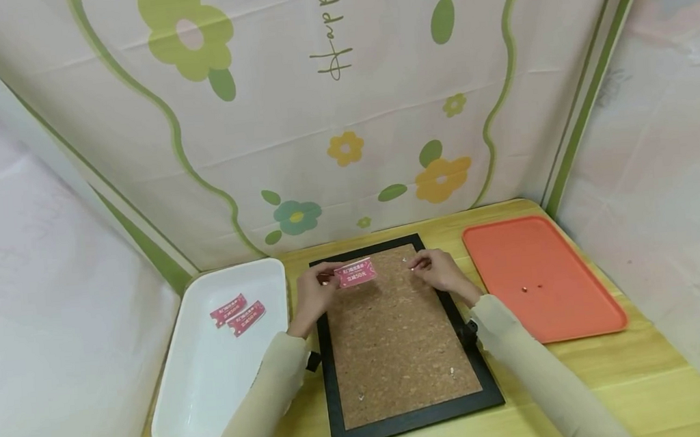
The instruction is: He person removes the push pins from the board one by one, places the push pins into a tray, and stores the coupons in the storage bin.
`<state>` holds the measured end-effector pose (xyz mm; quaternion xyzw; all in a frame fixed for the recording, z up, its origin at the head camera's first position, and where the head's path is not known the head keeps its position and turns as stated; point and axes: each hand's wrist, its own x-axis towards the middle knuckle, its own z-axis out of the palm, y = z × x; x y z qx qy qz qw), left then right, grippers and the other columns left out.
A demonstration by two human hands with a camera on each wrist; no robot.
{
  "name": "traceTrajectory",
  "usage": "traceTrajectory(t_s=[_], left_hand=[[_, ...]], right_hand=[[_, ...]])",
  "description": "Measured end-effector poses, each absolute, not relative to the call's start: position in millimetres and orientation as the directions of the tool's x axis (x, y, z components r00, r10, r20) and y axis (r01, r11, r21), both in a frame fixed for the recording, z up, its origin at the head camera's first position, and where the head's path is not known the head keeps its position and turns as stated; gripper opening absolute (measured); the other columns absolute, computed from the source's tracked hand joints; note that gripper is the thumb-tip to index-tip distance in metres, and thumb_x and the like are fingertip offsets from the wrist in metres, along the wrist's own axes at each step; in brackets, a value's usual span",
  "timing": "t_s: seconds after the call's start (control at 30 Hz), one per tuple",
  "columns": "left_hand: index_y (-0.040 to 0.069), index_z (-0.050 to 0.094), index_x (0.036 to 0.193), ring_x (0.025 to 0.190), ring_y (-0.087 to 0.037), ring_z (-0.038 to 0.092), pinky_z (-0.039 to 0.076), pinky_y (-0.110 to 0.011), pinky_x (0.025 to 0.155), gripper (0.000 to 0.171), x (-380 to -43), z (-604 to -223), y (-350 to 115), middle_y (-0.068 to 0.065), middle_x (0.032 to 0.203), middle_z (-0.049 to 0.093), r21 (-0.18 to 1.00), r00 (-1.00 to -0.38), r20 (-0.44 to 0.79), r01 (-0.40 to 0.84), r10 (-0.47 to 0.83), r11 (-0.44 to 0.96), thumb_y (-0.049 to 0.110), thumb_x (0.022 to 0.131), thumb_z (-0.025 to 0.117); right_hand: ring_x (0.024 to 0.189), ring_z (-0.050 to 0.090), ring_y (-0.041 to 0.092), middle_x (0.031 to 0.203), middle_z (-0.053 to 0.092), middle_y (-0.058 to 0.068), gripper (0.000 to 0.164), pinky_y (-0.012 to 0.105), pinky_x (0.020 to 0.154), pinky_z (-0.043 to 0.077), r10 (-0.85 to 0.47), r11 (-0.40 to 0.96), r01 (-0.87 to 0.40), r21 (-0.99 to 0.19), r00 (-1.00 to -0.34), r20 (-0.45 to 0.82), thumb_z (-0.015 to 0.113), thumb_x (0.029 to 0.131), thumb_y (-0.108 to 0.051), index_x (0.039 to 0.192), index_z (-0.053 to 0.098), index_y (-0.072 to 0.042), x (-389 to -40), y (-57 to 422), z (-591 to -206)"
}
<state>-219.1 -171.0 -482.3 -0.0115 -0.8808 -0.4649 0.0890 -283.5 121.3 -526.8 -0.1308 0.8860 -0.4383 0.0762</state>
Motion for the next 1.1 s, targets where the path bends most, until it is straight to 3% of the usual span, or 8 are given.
traceTrajectory(t_s=[0.17, 0.37, 0.43, 0.6, 0.73, 0.83, 1.1], left_hand=[[0.01, 0.078, 0.121, 0.095, -0.029, 0.071, 0.053, -0.026, 0.068, 0.028, -217, -478, -184, -0.016, 0.109, 0.077, 0.835, -0.985, 0.138, 0.062, -0.1, 0.547, 0.002, 0.097, 0.066], [0.012, 0.078, 0.123, 0.107, -0.033, 0.073, 0.062, -0.037, 0.08, 0.027, -215, -468, -208, -0.016, 0.116, 0.077, 0.839, -0.983, 0.129, 0.04, -0.128, 0.543, 0.006, 0.099, 0.066], [0.012, 0.078, 0.122, 0.108, -0.033, 0.072, 0.062, -0.037, 0.079, 0.027, -214, -465, -217, -0.017, 0.116, 0.076, 0.848, -0.981, 0.114, 0.014, -0.156, 0.531, 0.006, 0.099, 0.066], [0.013, 0.078, 0.123, 0.111, -0.034, 0.071, 0.057, -0.025, 0.073, 0.028, -211, -461, -236, -0.018, 0.119, 0.072, 0.87, -0.974, 0.079, -0.038, -0.214, 0.492, 0.006, 0.099, 0.065], [0.011, 0.077, 0.123, 0.111, -0.033, 0.071, 0.055, -0.018, 0.072, 0.029, -208, -466, -250, -0.019, 0.12, 0.072, 0.881, -0.97, 0.061, -0.057, -0.234, 0.469, 0.004, 0.098, 0.065], [0.01, 0.076, 0.124, 0.109, -0.031, 0.071, 0.053, -0.017, 0.071, 0.029, -204, -470, -261, -0.019, 0.12, 0.071, 0.881, -0.965, 0.054, -0.076, -0.258, 0.467, 0.004, 0.098, 0.065], [0.008, 0.075, 0.126, 0.099, -0.014, 0.068, 0.055, -0.017, 0.069, 0.032, -200, -472, -289, -0.02, 0.122, 0.071, 0.873, -0.938, 0.024, -0.149, -0.347, 0.465, 0.002, 0.097, 0.064]], right_hand=[[0.087, 0.071, 0.031, 0.104, 0.073, 0.018, 0.02, 0.031, 0.067, 0.057, -0.291, 0.579, -0.165, -0.799, -0.957, -0.013, 0.063, 0.099, -0.006, 0.115, 0.071, 0.002, -281, 130, -523], [0.086, 0.072, 0.04, 0.103, 0.073, 0.02, 0.02, 0.029, 0.062, 0.056, -0.287, 0.577, -0.164, -0.8, -0.958, -0.011, 0.063, 0.1, -0.008, 0.115, 0.071, 0.002, -283, 141, -525], [0.087, 0.072, 0.04, 0.103, 0.073, 0.02, 0.02, 0.029, 0.062, 0.057, -0.282, 0.572, -0.153, -0.806, -0.959, -0.018, 0.065, 0.1, -0.01, 0.114, 0.071, 0.002, -283, 146, -525], [0.086, 0.071, 0.031, 0.102, 0.072, 0.019, 0.017, 0.029, 0.066, 0.055, -0.26, 0.57, -0.146, -0.808, -0.966, -0.009, 0.067, 0.099, -0.01, 0.111, 0.07, 0.001, -286, 160, -524], [0.087, 0.071, 0.033, 0.103, 0.072, 0.02, 0.018, 0.03, 0.066, 0.055, -0.253, 0.58, -0.142, -0.802, -0.967, -0.012, 0.066, 0.1, -0.01, 0.113, 0.069, 0.002, -286, 172, -526], [0.092, 0.071, 0.037, 0.106, 0.071, 0.02, 0.019, 0.03, 0.065, 0.055, -0.248, 0.583, -0.125, -0.803, -0.968, -0.029, 0.064, 0.101, -0.012, 0.114, 0.069, 0.001, -285, 179, -526], [0.092, 0.07, 0.036, 0.109, 0.069, 0.022, 0.022, 0.035, 0.066, 0.057, -0.236, 0.596, -0.104, -0.796, -0.971, -0.05, 0.063, 0.102, -0.014, 0.117, 0.067, 0.002, -280, 195, -527]])
